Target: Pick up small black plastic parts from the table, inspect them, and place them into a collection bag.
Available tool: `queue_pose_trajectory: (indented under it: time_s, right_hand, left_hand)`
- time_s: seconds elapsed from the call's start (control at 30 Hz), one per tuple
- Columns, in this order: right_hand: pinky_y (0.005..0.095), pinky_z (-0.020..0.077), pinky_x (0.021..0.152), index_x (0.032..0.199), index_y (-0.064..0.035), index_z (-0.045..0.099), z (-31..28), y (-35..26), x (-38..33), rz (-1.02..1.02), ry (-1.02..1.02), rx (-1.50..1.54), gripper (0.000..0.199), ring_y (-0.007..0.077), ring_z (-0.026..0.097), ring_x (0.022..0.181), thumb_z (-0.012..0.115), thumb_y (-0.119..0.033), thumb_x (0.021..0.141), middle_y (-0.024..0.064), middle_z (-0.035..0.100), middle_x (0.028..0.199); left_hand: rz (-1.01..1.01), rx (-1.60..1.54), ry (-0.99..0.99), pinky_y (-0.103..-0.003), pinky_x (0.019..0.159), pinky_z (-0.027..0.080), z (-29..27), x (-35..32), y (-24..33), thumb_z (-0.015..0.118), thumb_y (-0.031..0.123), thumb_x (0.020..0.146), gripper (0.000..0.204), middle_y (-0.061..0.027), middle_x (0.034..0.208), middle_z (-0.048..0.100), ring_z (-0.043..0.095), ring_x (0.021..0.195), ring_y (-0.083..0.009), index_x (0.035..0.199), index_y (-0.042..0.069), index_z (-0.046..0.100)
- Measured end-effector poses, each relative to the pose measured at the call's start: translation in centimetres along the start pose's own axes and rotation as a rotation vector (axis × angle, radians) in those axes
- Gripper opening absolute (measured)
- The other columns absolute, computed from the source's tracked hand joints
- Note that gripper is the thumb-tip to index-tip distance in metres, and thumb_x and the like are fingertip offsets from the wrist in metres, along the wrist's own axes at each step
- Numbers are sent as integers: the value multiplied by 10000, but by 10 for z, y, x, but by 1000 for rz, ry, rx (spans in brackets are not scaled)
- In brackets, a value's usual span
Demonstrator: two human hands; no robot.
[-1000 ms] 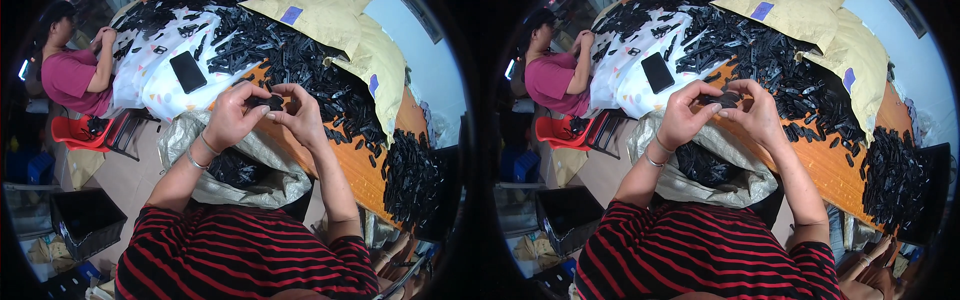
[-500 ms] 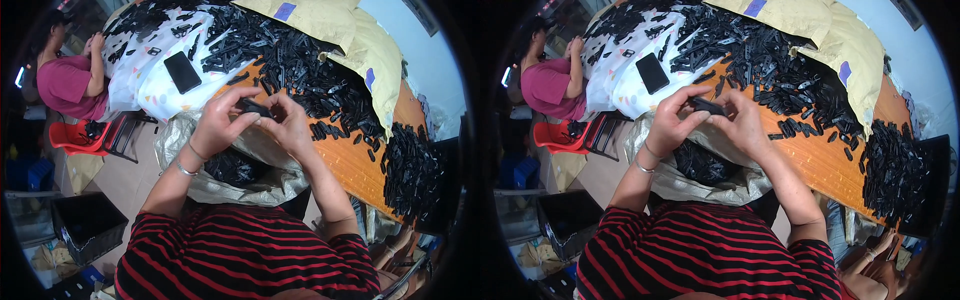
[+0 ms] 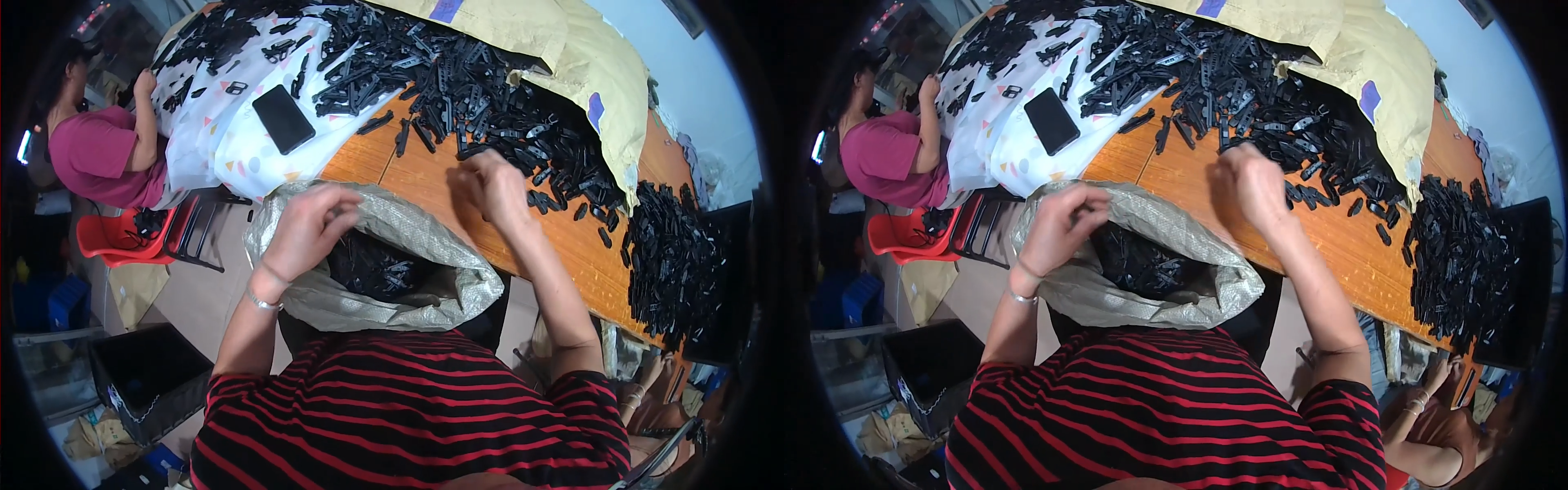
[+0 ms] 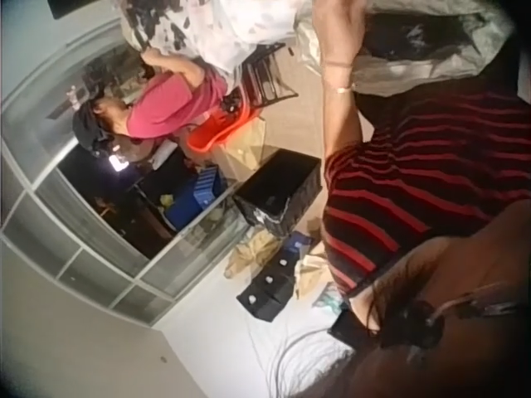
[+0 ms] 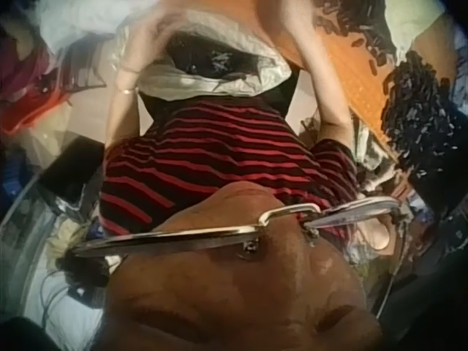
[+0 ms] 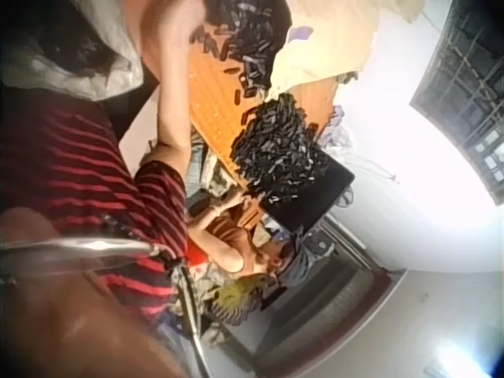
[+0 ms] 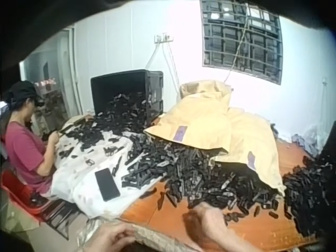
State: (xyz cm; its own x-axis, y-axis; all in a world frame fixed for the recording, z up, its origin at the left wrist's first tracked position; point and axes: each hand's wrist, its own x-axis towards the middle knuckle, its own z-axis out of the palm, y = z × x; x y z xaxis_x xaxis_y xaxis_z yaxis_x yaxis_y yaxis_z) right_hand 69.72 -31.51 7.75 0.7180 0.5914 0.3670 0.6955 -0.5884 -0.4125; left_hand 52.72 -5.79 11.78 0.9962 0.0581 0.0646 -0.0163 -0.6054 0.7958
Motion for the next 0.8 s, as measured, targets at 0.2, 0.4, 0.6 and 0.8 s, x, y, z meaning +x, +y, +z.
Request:
queue_pose_trajectory:
  time_s: [0.2, 0.4, 0.6, 0.8]
  right_hand:
    - [422, 535, 636, 855, -53, 658, 16, 26, 26, 10, -65, -280, 145, 346, 647, 728, 719, -145, 761, 155, 620, 886]
    - [416, 525, 631, 908, -89, 688, 11, 21, 27, -8, -174, -323, 163, 321, 641, 744, 715, -156, 761, 114, 608, 898]
    - [390, 519, 610, 902, -98, 699, 2, 23, 12, -212, -236, -191, 164, 299, 638, 742, 697, -74, 740, 65, 598, 896]
    - [411, 514, 606, 892, -52, 646, 1, 22, 2, -35, -144, -121, 168, 330, 637, 716, 728, -108, 756, 101, 610, 884]
  left_hand:
    - [245, 225, 236, -355, 701, 520, 40, 88, -28, 650, 87, 840, 150, -148, 889, 678, 660, 770, -305, 970, 12, 655]
    - [-4, 479, 153, -413, 791, 514, 69, 137, -35, 686, 154, 799, 214, -160, 935, 676, 648, 868, -341, 973, 31, 673]
    - [52, 431, 195, -434, 762, 497, 73, 129, -39, 698, 106, 760, 149, -172, 905, 640, 633, 871, -347, 868, 30, 628]
    - [263, 454, 234, -445, 728, 465, 69, 113, -41, 691, 56, 754, 142, -127, 834, 592, 593, 843, -342, 813, 33, 564]
